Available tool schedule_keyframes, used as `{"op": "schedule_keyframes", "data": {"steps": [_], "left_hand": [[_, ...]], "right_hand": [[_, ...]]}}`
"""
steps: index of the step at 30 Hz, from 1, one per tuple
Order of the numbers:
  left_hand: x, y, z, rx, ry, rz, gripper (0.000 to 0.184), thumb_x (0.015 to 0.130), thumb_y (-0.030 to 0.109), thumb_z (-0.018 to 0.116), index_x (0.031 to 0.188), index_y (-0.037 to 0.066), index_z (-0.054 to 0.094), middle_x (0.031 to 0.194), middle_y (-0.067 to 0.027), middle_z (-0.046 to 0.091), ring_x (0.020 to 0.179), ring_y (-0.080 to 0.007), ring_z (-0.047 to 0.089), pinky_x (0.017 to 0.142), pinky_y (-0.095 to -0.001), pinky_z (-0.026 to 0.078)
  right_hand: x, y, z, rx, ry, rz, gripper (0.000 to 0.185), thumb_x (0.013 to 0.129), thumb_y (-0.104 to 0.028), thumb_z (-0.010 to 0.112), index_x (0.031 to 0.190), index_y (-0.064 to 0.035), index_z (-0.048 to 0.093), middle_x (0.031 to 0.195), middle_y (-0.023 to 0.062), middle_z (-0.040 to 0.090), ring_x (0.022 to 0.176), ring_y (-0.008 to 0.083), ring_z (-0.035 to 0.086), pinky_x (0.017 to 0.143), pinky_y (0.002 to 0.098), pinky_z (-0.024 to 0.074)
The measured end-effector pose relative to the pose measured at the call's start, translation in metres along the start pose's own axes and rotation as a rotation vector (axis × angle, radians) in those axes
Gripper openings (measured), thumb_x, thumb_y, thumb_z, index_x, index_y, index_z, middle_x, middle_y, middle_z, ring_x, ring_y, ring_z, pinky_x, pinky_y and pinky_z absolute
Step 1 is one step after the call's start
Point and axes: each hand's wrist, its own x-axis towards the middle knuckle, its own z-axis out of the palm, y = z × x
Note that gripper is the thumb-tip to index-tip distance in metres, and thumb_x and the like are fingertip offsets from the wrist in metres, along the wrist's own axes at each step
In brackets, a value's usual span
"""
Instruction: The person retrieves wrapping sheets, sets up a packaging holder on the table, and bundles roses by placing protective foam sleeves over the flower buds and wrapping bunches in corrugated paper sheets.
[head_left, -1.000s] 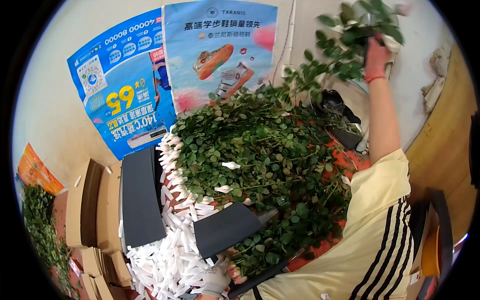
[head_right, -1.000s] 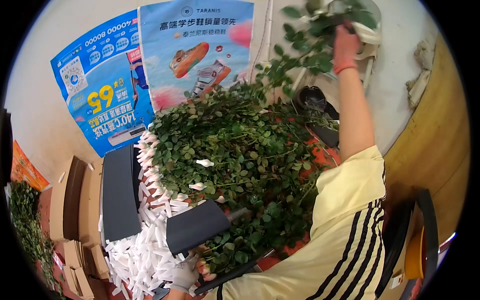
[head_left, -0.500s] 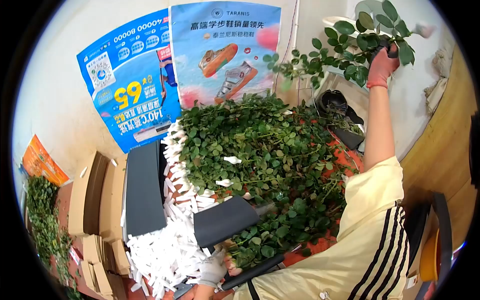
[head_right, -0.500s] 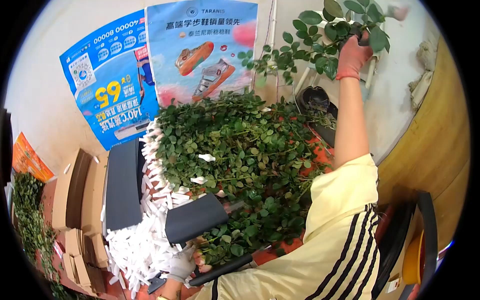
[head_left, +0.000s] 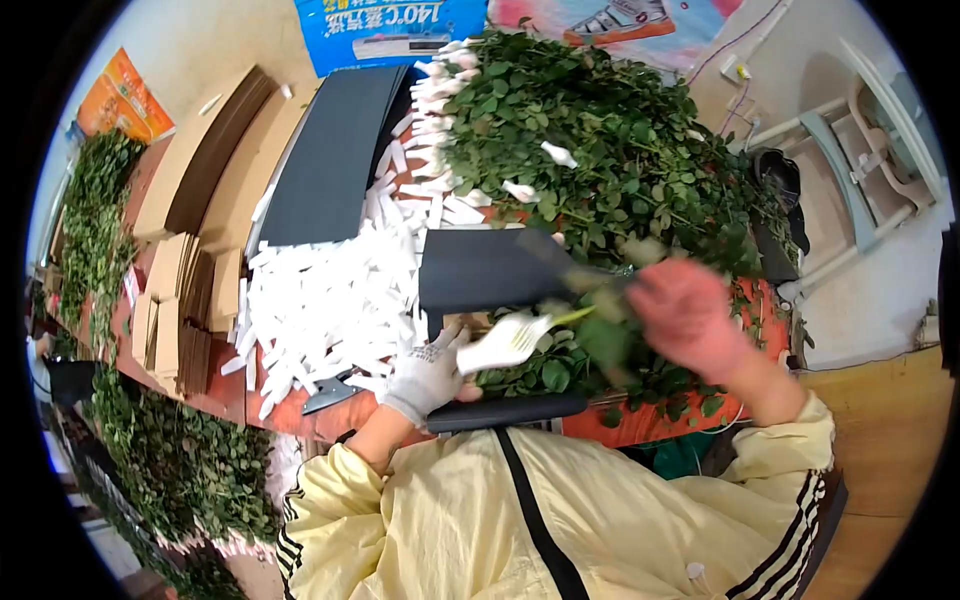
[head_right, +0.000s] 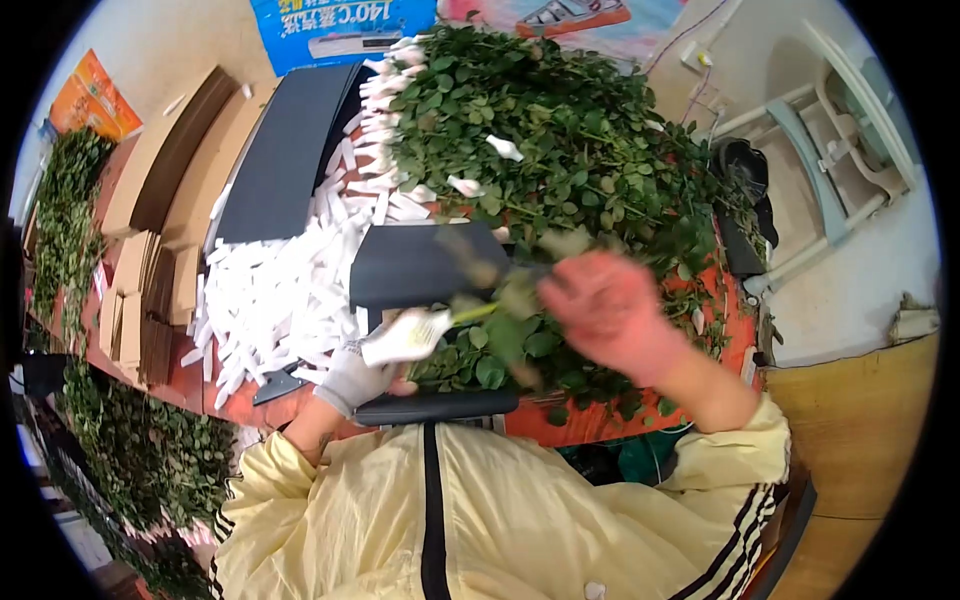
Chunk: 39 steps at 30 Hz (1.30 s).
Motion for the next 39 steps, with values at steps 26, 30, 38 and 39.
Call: {"op": "schedule_keyframes", "data": {"steps": [26,30,38,39], "left_hand": [[-0.015,0.023,-0.007,0.177,-0.259,-0.123,0.079,0.075,0.05,0.057,0.136,0.008,0.03,0.139,-0.01,0.032,0.1,-0.0251,0.058,0.085,-0.0546,0.037],[-0.021,0.019,0.002,0.242,-0.169,-0.064,0.072,0.078,0.047,0.055,0.135,0.009,0.033,0.143,-0.0085,0.026,0.097,-0.0247,0.06,0.087,-0.0604,0.033],[-0.021,0.026,-0.01,0.323,-0.214,0.007,0.069,0.079,0.044,0.056,0.133,0.007,0.035,0.145,-0.0103,0.021,0.088,-0.0275,0.062,0.077,-0.04,0.046],[-0.021,0.027,-0.013,0.302,-0.241,0.021,0.069,0.079,0.044,0.056,0.133,0.007,0.035,0.145,-0.0106,0.021,0.089,-0.0274,0.062,0.079,-0.0398,0.046]], "right_hand": [[0.06,0.082,0.177,-1.098,-0.178,-0.334,0.042,0.07,-0.03,0.057,0.11,-0.02,0.057,0.098,0.0016,0.054,0.082,0.0181,0.055,0.068,0.0334,0.0404],[0.066,0.092,0.185,-1.066,-0.063,-0.392,0.037,0.071,-0.026,0.055,0.108,-0.0194,0.058,0.088,0.0025,0.053,0.074,0.0184,0.056,0.061,0.0325,0.0417],[0.073,0.11,0.192,-0.995,-0.095,-0.478,0.031,0.08,-0.021,0.048,0.109,-0.0162,0.055,0.089,0.0078,0.056,0.077,0.024,0.058,0.065,0.0354,0.0459],[0.073,0.11,0.193,-0.992,-0.092,-0.478,0.031,0.08,-0.021,0.048,0.109,-0.0162,0.055,0.089,0.0078,0.056,0.077,0.024,0.058,0.065,0.0354,0.0459]]}}
